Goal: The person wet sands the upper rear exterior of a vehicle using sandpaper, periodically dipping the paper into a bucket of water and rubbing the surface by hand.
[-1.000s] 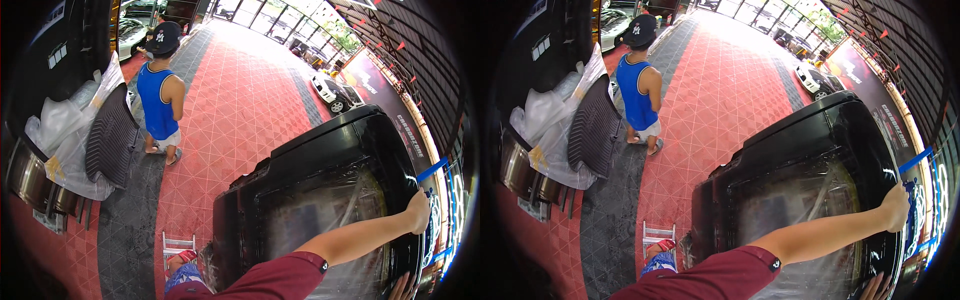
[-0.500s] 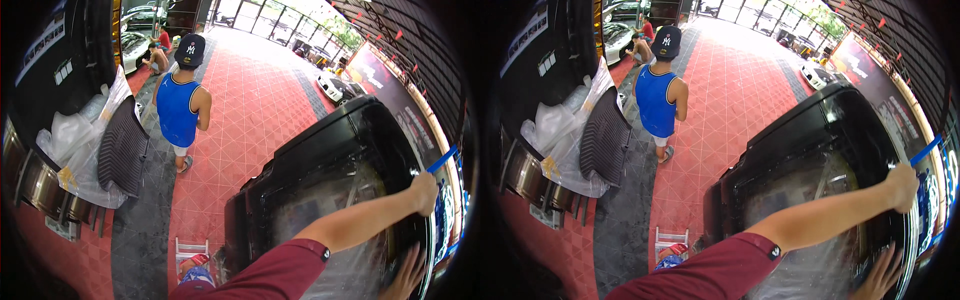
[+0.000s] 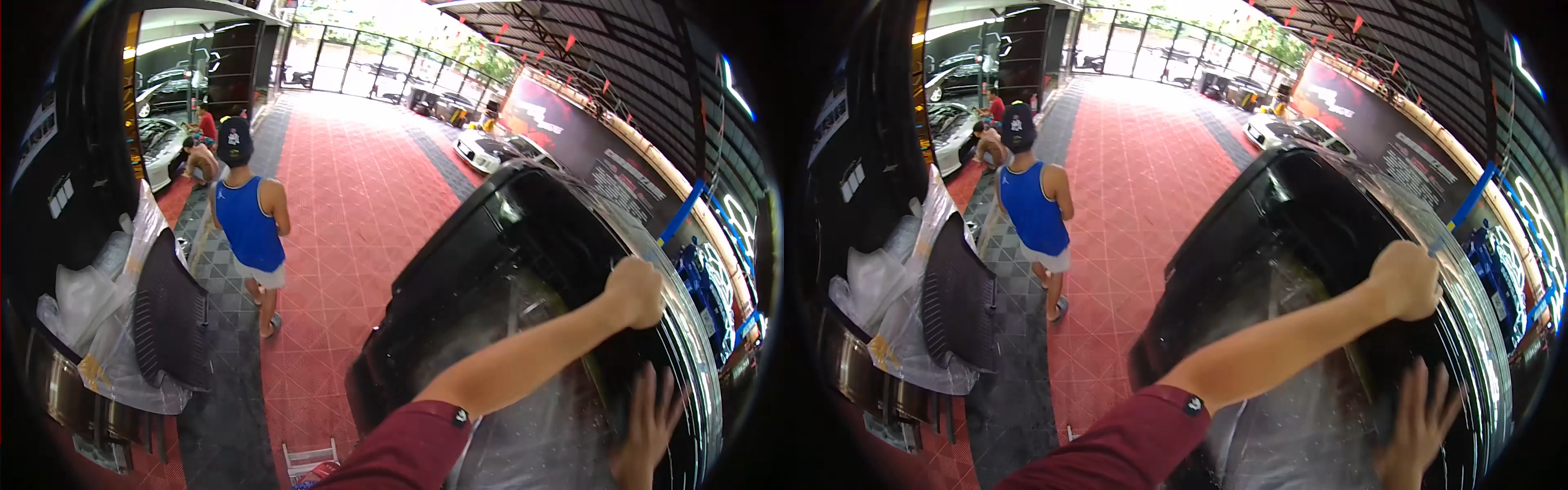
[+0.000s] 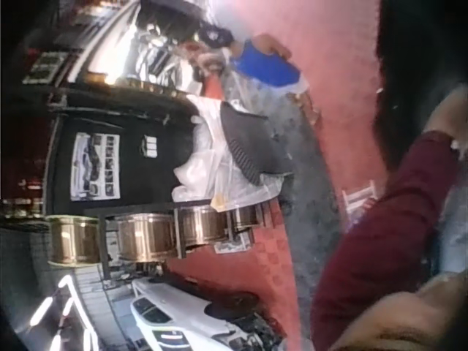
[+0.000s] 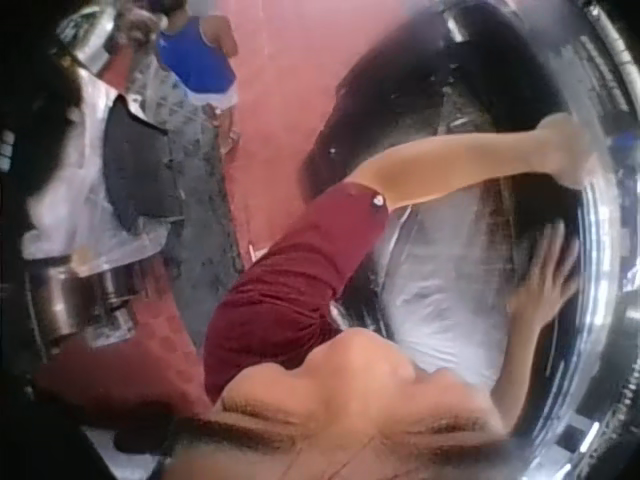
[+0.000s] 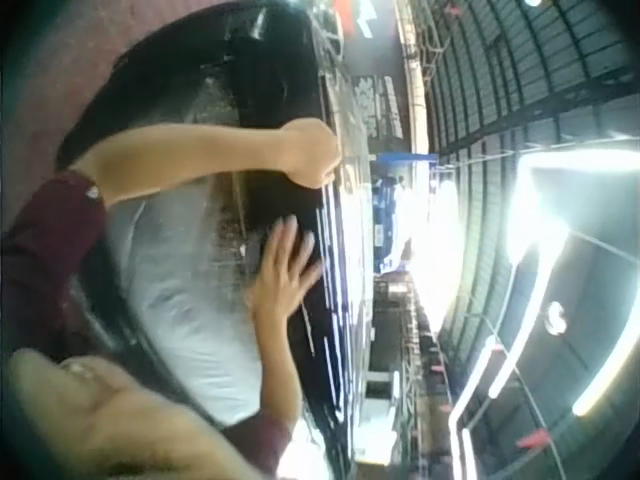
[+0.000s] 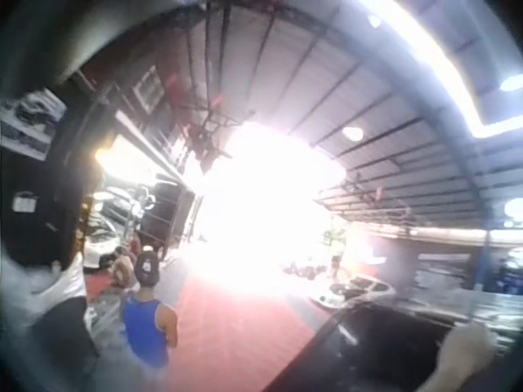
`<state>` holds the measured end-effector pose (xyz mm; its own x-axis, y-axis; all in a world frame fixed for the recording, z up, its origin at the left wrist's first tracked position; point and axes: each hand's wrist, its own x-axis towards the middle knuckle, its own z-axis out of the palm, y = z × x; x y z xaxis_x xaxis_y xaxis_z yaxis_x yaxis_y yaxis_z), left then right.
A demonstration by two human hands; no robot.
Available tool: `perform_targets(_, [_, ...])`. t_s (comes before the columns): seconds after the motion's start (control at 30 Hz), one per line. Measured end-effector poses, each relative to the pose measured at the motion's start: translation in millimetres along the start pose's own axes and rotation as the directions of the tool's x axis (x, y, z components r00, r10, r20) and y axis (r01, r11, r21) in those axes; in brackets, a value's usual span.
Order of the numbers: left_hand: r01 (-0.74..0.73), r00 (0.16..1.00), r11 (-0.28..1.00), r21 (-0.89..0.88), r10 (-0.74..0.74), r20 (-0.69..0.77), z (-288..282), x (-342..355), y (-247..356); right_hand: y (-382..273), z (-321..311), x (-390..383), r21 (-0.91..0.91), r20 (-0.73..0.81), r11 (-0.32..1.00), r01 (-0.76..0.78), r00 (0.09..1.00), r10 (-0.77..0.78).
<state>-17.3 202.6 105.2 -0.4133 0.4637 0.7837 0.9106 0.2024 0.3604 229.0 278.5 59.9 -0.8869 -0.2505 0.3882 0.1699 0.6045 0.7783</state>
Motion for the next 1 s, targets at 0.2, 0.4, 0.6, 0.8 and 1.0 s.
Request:
perform_targets(0.2, [-0.023,0.996,0.998,0.062,0.017,0.085,-25.3,-15.0,-28.3,-9.7,-2.4,5.2,0.136,0.026,0.990,0.038,0.999,-0.042])
perform_targets(0.4, [-0.196,0.980,0.974,-0.112,0.191,-0.052,-52.3,14.1,-84.1,13.8,-3.1,-24.4,0.106,0.058,0.994,-0.004,0.998,-0.002])
perform_targets(0.6, [0.125,0.988,0.992,0.006,-0.124,-0.092,-60.7,-4.2,-157.7,-61.5,-17.7,72.9,0.257,-0.025,0.965,0.058,0.998,-0.054])
perform_targets(0.8, [0.183,0.980,0.964,0.192,-0.195,0.047,-92.3,-41.1,-119.5,-47.4,-47.4,-27.0,0.098,0.092,0.992,0.081,0.992,-0.090])
perform_targets(1.0, [0.110,0.988,0.974,0.197,-0.130,0.089,-108.1,-52.9,-127.3,-140.0,-43.0,128.5,0.151,-0.073,0.975,0.161,0.986,-0.151])
